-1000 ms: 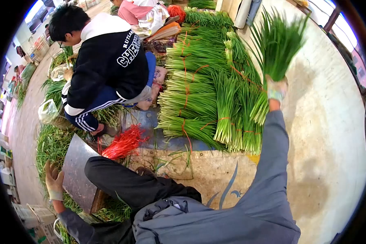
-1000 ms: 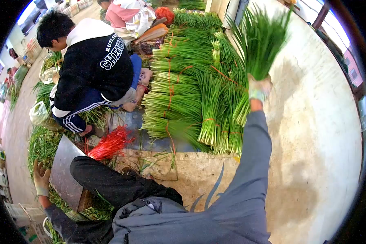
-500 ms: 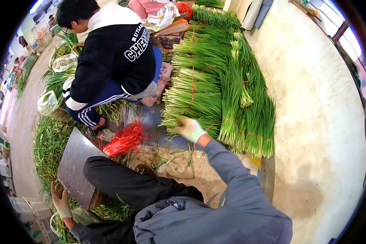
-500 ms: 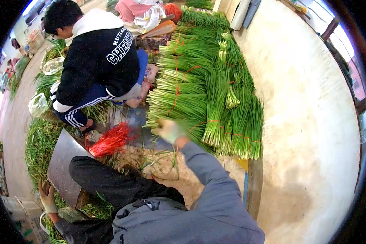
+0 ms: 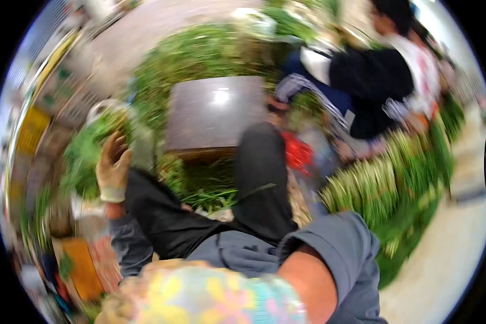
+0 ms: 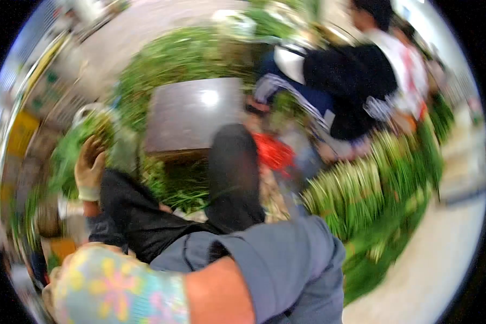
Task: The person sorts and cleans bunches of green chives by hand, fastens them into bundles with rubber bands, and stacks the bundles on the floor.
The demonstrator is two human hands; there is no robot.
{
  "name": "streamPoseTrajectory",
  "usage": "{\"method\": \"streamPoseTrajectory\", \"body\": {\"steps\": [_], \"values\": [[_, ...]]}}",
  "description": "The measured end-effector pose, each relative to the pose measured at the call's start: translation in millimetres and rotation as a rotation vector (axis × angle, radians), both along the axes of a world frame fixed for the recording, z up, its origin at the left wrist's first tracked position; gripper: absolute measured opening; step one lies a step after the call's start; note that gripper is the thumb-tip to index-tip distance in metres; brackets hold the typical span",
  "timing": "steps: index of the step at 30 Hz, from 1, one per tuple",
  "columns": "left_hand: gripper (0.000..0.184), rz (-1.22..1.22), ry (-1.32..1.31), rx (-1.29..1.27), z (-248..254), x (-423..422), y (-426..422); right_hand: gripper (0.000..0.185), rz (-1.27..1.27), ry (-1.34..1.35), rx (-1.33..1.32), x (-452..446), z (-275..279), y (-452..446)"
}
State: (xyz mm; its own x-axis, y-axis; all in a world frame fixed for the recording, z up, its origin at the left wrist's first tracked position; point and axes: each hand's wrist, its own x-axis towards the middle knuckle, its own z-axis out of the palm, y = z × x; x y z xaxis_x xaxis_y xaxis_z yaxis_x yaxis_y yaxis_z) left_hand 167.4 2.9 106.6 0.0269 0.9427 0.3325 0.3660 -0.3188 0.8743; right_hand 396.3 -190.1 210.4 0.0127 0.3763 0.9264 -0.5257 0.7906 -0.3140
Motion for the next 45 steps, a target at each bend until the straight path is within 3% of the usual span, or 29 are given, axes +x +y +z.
{"method": "streamPoseTrajectory", "body": {"steps": [5, 7, 12, 15, 17, 18, 20, 25, 27, 28, 30, 32, 33, 35, 36, 38, 40, 41, 42, 44, 45], "values": [[0.045, 0.417, -0.061, 0.013, -34.1, -156.5, -57.8, 0.037, 0.043, -0.864, 0.109, -24.0, 76.9, 49.2], [0.045, 0.586, -0.088, -0.068, -55.4, -198.9, -88.0, 0.032, 0.051, -1.034, 0.186, -29.7, 80.9, 66.1], [0.037, 0.801, -0.247, -0.192, -113.2, -270.4, -118.1, 0.021, 0.359, -1.5, 0.071, -93.1, 62.0, 124.8], [0.034, 0.763, -0.333, -0.272, -113.2, -258.9, -88.5, 0.02, 0.066, -1.293, -0.182, -135.3, -7.5, 177.1], [0.033, 0.691, -0.377, -0.353, -90.7, -238.8, -53.9, 0.023, -0.007, -1.451, -0.351, -161.2, -33.8, 231.1], [0.034, 0.654, -0.436, -0.41, -84.5, -232.5, -38.4, 0.026, -0.123, -1.416, -0.318, -174.2, -47.5, 253.6], [0.036, 0.541, -0.667, -0.414, -102.7, -229.0, -5.9, 0.031, -0.142, -1.362, -0.514, -199.9, -73.8, 302.5], [0.027, 0.579, -0.787, -0.403, -131.2, -222.5, 40.9, 0.033, -0.397, -1.47, -0.469, -269.2, -83.3, 364.3], [0.023, 0.643, -0.772, -0.387, -133.5, -217.9, 42.0, 0.064, -0.462, -1.734, -0.423, -307.1, -84.6, 353.4], [0.021, 0.639, -0.856, -0.392, -164.6, -219.7, 51.1, 0.077, -0.542, -1.889, -0.323, -329.7, -94.4, 342.3], [0.023, 0.6, -0.797, -0.408, -170.0, -222.7, 50.6, 0.093, -0.674, -1.922, -0.21, -353.7, -122.2, 335.0], [0.024, 0.695, -0.673, -0.403, -158.0, -220.4, 41.5, 0.09, -0.742, -1.83, -0.149, -358.8, -151.8, 348.8], [0.025, 0.79, -0.546, -0.399, -154.7, -222.5, 37.6, 0.079, -0.637, -1.886, -0.26, -359.9, -148.5, 360.1], [0.027, 0.822, -0.541, -0.422, -157.4, -233.9, 28.4, 0.057, -0.502, -1.897, -0.359, -355.9, -126.3, 369.6], [0.029, 0.834, -0.531, -0.451, -161.5, -238.3, 21.2, 0.053, -0.422, -2.056, -0.148, -353.2, -102.2, 374.1], [0.036, 0.837, -0.445, -0.429, -172.7, -241.2, 22.9, 0.052, -0.422, -1.918, -0.112, -346.0, -89.2, 379.8], [0.045, 0.737, -0.866, -0.562, -173.9, -236.1, 32.4, 0.054, -0.406, -1.849, -0.199, -344.3, -90.4, 388.1], [0.053, 0.768, -0.435, -0.474, -223.9, -244.5, 46.5, 0.056, -0.382, -1.823, -0.302, -345.1, -98.1, 392.7], [0.053, 0.767, -0.438, -0.471, -219.1, -240.4, 50.2, 0.057, -0.359, -1.848, -0.305, -344.7, -114.5, 397.5], [0.058, 0.706, -0.855, -0.649, -197.3, -232.1, 63.8, 0.057, -0.412, -1.796, -0.269, -341.4, -120.9, 394.3], [0.062, 0.649, -0.857, -0.678, -194.3, -235.1, 66.0, 0.057, -0.459, -1.763, -0.285, -343.5, -117.9, 390.6]]}}
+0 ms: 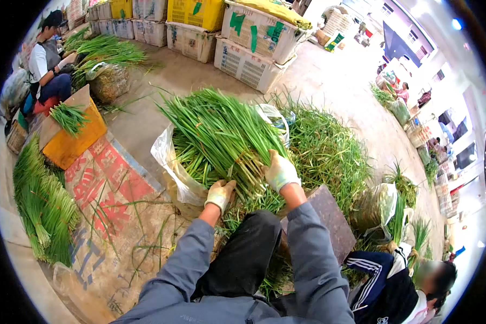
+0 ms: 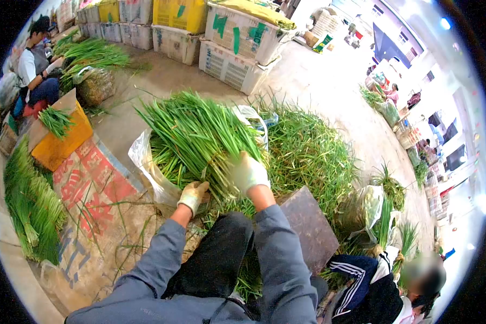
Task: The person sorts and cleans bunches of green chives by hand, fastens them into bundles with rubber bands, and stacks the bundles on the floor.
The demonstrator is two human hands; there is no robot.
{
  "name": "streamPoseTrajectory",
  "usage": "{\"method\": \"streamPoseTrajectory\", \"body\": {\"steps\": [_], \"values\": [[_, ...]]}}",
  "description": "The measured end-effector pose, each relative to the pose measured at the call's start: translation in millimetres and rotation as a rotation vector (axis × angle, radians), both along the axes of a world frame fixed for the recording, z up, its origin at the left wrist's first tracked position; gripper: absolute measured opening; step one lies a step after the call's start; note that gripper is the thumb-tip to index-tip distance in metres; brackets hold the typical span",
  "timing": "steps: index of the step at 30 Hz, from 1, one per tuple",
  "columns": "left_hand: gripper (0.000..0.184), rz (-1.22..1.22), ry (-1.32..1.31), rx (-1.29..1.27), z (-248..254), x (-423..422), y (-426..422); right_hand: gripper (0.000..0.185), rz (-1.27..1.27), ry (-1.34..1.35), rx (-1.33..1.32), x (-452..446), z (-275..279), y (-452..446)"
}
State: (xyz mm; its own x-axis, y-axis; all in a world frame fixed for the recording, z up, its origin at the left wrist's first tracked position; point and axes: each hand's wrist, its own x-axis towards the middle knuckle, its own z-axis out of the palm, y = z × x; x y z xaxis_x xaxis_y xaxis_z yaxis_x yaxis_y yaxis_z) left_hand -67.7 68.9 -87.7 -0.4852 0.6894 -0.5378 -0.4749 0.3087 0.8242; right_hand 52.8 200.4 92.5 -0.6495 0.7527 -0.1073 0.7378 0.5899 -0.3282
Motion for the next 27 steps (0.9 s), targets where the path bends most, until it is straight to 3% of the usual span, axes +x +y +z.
{"method": "streamPoseTrajectory", "body": {"steps": [1, 3, 5, 9, 10, 12, 13, 15, 17, 20, 21, 23, 24, 26, 27], "values": [[0.062, 0.003, -0.001, 0.007, 2.4, 0.8, 3.9, 0.057, -0.011, 0.006, 0.026, -4.0, 6.8, -5.6], [0.061, 0.045, 0.436, -0.123, 1.4, 6.6, 4.4, 0.057, 0.019, 0.012, 0.132, -12.4, -5.1, -3.4], [0.063, 0.035, 0.401, -0.114, 2.2, 6.5, 3.5, 0.058, 0.02, 0.003, 0.188, -26.7, -9.1, -7.2], [0.067, 0.059, 0.288, -0.071, -29.5, 12.8, 4.7, 0.103, 0.029, -0.268, 0.175, -60.6, -19.2, -31.5], [0.065, 0.047, 0.29, -0.082, -30.0, 13.4, 3.5, 0.109, 0.017, -0.271, 0.219, -66.1, -50.0, -24.2], [0.059, 0.015, 0.356, -0.101, -18.3, 13.7, -0.8, 0.101, -0.062, -0.13, 0.172, -71.3, -95.1, -5.2], [0.059, 0.02, 0.357, -0.1, 5.2, 15.9, -8.7, 0.092, -0.055, -0.063, 0.172, -67.6, -92.4, -4.6], [0.049, 0.094, 0.731, -0.035, 47.3, 21.4, -27.4, 0.071, -0.009, 0.062, 0.229, -57.7, -76.8, -10.4], [0.042, 0.179, 0.736, 0.01, 39.2, 17.7, -25.0, 0.07, -0.07, 0.056, 0.019, -61.4, -46.4, 1.0], [0.043, 0.276, 0.348, 0.402, 55.2, 10.1, -23.9, 0.072, 0.007, 0.247, -0.136, -52.9, 8.3, 17.8], [0.043, 0.276, 0.345, 0.405, 67.0, 7.1, -25.5, 0.07, 0.009, 0.166, -0.088, -52.4, 28.3, 15.1], [0.055, 0.227, -0.179, 0.56, 84.8, -2.9, -23.3, 0.067, 0.041, 0.199, -0.019, -46.5, 19.8, 21.1], [0.069, 0.16, -0.314, 0.635, 84.7, -8.9, -18.7, 0.063, 0.025, 0.19, -0.026, -44.4, 23.9, 12.4], [0.074, 0.05, -0.415, 0.722, 99.2, -15.1, -6.1, 0.053, 0.005, 0.154, -0.078, -44.9, 24.5, -17.0], [0.079, -0.06, -0.517, 0.8, 104.8, -16.7, -0.3, 0.051, 0.05, 0.049, 0.047, -45.2, 10.7, -30.7]]}}
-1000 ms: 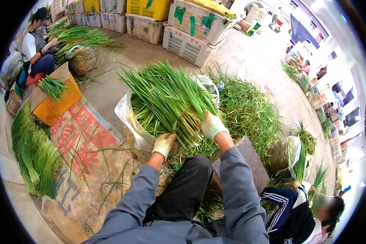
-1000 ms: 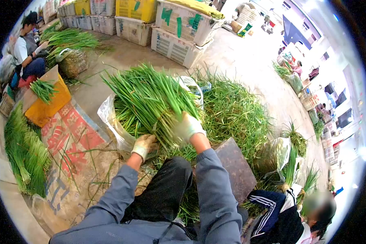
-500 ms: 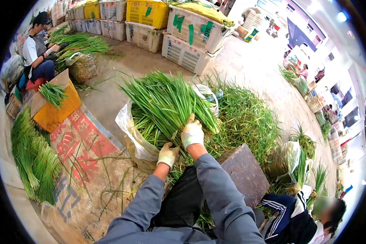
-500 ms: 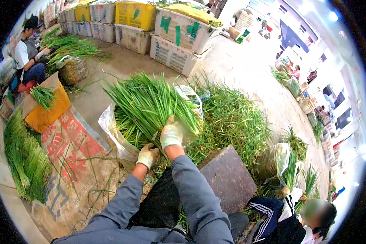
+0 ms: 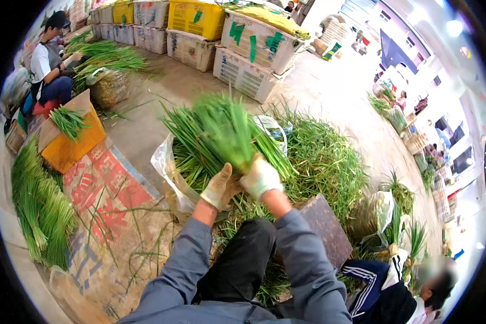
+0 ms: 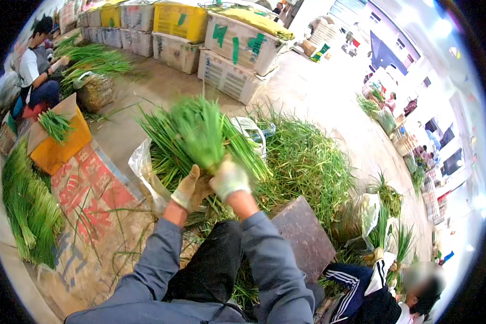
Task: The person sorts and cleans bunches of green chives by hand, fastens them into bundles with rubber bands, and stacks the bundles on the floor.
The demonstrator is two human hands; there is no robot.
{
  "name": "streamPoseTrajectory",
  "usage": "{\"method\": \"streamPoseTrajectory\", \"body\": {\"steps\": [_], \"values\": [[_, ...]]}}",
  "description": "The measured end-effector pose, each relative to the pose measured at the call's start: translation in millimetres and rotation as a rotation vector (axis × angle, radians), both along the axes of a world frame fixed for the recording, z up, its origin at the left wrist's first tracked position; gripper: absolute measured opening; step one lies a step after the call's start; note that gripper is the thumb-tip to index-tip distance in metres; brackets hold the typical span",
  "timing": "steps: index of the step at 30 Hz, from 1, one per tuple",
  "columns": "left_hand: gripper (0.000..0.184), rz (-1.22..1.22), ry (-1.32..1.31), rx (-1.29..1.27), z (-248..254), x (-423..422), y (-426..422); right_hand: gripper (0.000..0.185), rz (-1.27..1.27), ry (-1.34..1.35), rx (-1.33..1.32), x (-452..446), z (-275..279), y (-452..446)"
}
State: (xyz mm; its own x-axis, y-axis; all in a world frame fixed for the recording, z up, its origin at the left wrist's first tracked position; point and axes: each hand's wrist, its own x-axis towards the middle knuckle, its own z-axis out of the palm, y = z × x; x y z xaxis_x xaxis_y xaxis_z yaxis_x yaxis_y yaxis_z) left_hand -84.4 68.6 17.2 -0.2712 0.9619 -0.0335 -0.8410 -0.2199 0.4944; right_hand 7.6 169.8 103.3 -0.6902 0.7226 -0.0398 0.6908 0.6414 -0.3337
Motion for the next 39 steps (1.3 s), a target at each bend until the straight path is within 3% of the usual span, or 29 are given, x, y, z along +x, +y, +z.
{"method": "streamPoseTrajectory", "body": {"steps": [2, 4, 5, 7, 8, 10, 12, 13, 16, 22, 24, 27, 30, 31, 35, 36, 38, 39], "values": [[0.072, -0.023, -0.016, -0.193, -7.0, -8.7, 8.5, 0.064, 0.062, -0.04, 0.067, -2.7, -37.5, -27.2], [0.062, 0.072, -0.052, -0.358, -51.8, -13.0, 25.3, 0.07, 0.199, -0.006, 0.284, 2.6, -74.4, -42.7], [0.044, 0.101, -0.079, -0.431, -62.6, -17.0, 27.1, 0.071, 0.25, -0.072, 0.126, 7.6, -59.0, -42.8], [0.036, 0.11, -0.048, -0.444, -60.3, -16.9, 19.6, 0.06, 0.285, -0.133, -0.156, 17.0, 6.6, -37.2], [0.027, 0.124, -0.028, -0.443, -55.4, -15.7, 14.6, 0.054, 0.287, 0.102, -0.057, 20.4, -17.4, -11.2], [0.021, 0.122, 0.049, -0.53, -54.8, -16.5, 9.2, 0.055, -0.012, 0.092, 0.036, 15.5, 6.7, -0.3], [0.02, 0.093, -0.034, -0.429, -61.8, -16.5, 15.3, 0.049, 0.174, 0.042, 0.277, 9.9, -25.5, 22.8], [0.017, 0.127, -0.049, -0.455, -52.6, -14.3, 12.2, 0.058, 0.193, -0.136, 0.241, 7.0, -38.9, 23.7], [0.031, 0.171, 0.114, -0.521, -46.4, -19.8, -3.6, 0.064, 0.215, -0.217, 0.08, 2.3, -66.0, 33.1], [0.031, 0.068, 0.128, -0.555, -23.8, -23.7, -89.1, 0.064, 0.15, -0.163, 0.081, 2.6, -87.6, 32.8], [0.038, 0.194, -0.086, -0.44, -6.0, -6.7, -116.2, 0.063, 0.147, -0.144, 0.07, 3.9, -84.7, 34.5], [0.047, 0.083, -0.071, -0.241, 5.4, 0.4, -183.6, 0.06, 0.131, -0.104, 0.062, 3.7, -98.8, 39.5], [0.054, 0.181, -0.04, -0.23, 15.1, 18.8, -230.5, 0.063, 0.136, -0.139, 0.041, 7.5, -65.7, 21.5], [0.061, 0.136, -0.064, -0.186, 14.2, 18.6, -243.9, 0.06, 0.187, -0.268, 0.001, 11.1, -43.7, 14.6], [0.066, 0.258, -0.123, -0.137, 16.4, 37.5, -272.1, 0.068, 0.114, -0.115, 0.093, 20.6, -46.4, 5.5], [0.066, 0.264, -0.121, -0.131, 16.3, 38.0, -276.9, 0.065, 0.102, 0.021, 0.299, 24.1, -59.9, 5.0], [0.065, 0.208, -0.062, -0.116, 14.6, 37.6, -289.2, 0.06, 0.071, 0.195, 0.352, 42.5, -22.2, -28.7], [0.065, 0.215, -0.068, -0.114, 10.1, 38.0, -294.8, 0.045, -0.002, 0.25, 0.244, 54.7, -14.0, -49.0]]}}
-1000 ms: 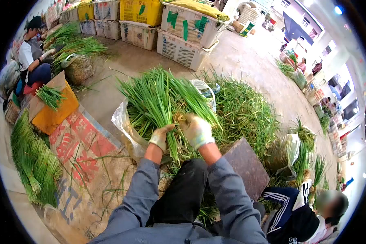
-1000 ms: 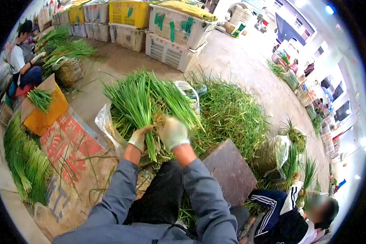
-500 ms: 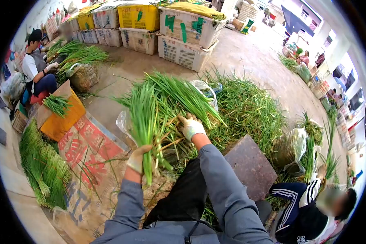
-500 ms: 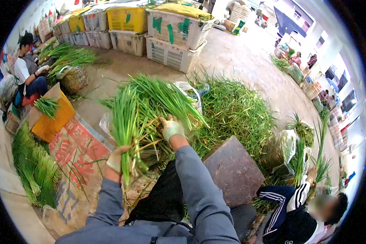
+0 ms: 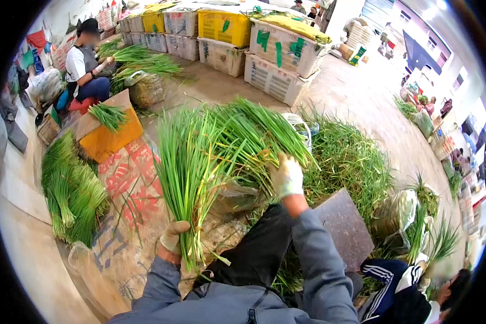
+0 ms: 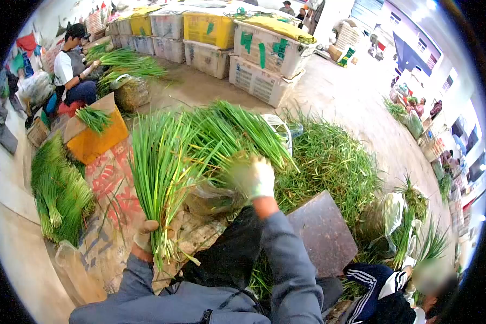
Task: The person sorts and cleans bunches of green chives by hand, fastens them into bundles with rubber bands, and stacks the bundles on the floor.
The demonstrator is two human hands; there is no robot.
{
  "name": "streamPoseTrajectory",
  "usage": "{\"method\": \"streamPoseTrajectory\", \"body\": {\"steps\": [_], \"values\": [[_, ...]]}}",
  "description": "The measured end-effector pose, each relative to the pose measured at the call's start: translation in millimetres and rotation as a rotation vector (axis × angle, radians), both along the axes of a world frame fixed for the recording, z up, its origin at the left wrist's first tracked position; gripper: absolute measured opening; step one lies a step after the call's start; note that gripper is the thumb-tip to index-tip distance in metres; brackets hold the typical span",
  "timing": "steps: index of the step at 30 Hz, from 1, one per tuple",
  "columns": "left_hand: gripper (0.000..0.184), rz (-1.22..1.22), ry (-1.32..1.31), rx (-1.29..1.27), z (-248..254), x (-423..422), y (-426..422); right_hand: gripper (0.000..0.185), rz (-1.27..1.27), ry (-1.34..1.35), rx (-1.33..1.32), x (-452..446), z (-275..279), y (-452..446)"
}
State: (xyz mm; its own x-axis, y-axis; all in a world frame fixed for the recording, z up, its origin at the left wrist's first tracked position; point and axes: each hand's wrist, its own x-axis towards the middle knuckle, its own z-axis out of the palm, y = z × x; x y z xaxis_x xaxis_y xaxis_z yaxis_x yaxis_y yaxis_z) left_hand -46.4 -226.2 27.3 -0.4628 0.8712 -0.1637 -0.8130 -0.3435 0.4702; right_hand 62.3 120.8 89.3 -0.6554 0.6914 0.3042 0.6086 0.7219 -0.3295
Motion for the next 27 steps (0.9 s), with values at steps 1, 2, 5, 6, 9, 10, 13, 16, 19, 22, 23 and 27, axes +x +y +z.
{"method": "streamPoseTrajectory", "body": {"steps": [1, 2, 5, 6, 9, 10, 13, 16, 19, 22, 23, 27], "values": [[0.066, -0.03, -0.002, 0.008, -5.9, 1.7, -5.4, 0.035, 0.012, -0.121, -0.297, 14.6, 46.2, -41.4], [0.068, -0.065, -0.003, 0.019, -11.1, 5.9, -7.6, 0.039, 0.142, -0.036, -0.593, 31.0, 43.3, -60.4], [0.069, -0.055, 0.237, -0.102, -5.8, 24.7, -3.7, 0.066, 0.442, 0.036, -1.507, 43.6, -10.7, -120.5], [0.069, -0.05, 0.35, -0.142, 4.7, 32.2, 0.3, 0.067, 0.587, 0.144, -1.426, 36.7, -9.5, -142.9], [0.064, -0.075, 0.52, -0.252, 11.2, 61.9, 10.9, 0.063, 0.605, 0.368, -1.342, 10.1, -8.0, -167.5], [0.055, 0.033, 0.709, -0.335, 1.8, 72.5, 16.4, 0.063, 0.611, 0.388, -1.341, 8.4, 7.1, -176.3], [0.065, -0.073, 0.962, -0.476, 5.5, 69.2, 22.2, 0.053, 0.369, 0.229, -0.999, 11.8, 15.6, -186.7], [0.068, -0.252, 0.734, -0.35, -34.5, 49.5, 11.7, 0.047, 0.34, 0.296, -1.04, 16.1, -20.1, -171.8], [0.073, -0.214, 0.511, -0.281, 6.0, 38.6, 2.6, 0.049, 0.348, 0.194, -1.025, 29.5, -17.4, -174.3], [0.069, -0.014, 0.467, -0.336, -46.3, -9.6, 17.3, 0.056, 0.363, 0.116, -1.0, 28.7, -8.4, -189.7], [0.067, 0.048, 0.435, -0.312, -32.5, -13.0, 25.6, 0.061, 0.389, 0.011, -0.953, 27.7, -2.6, -196.1], [0.054, 0.108, 0.394, -0.221, 51.6, -6.3, 55.1, 0.093, 0.425, 0.113, -0.741, 27.3, -15.6, -210.9]]}}
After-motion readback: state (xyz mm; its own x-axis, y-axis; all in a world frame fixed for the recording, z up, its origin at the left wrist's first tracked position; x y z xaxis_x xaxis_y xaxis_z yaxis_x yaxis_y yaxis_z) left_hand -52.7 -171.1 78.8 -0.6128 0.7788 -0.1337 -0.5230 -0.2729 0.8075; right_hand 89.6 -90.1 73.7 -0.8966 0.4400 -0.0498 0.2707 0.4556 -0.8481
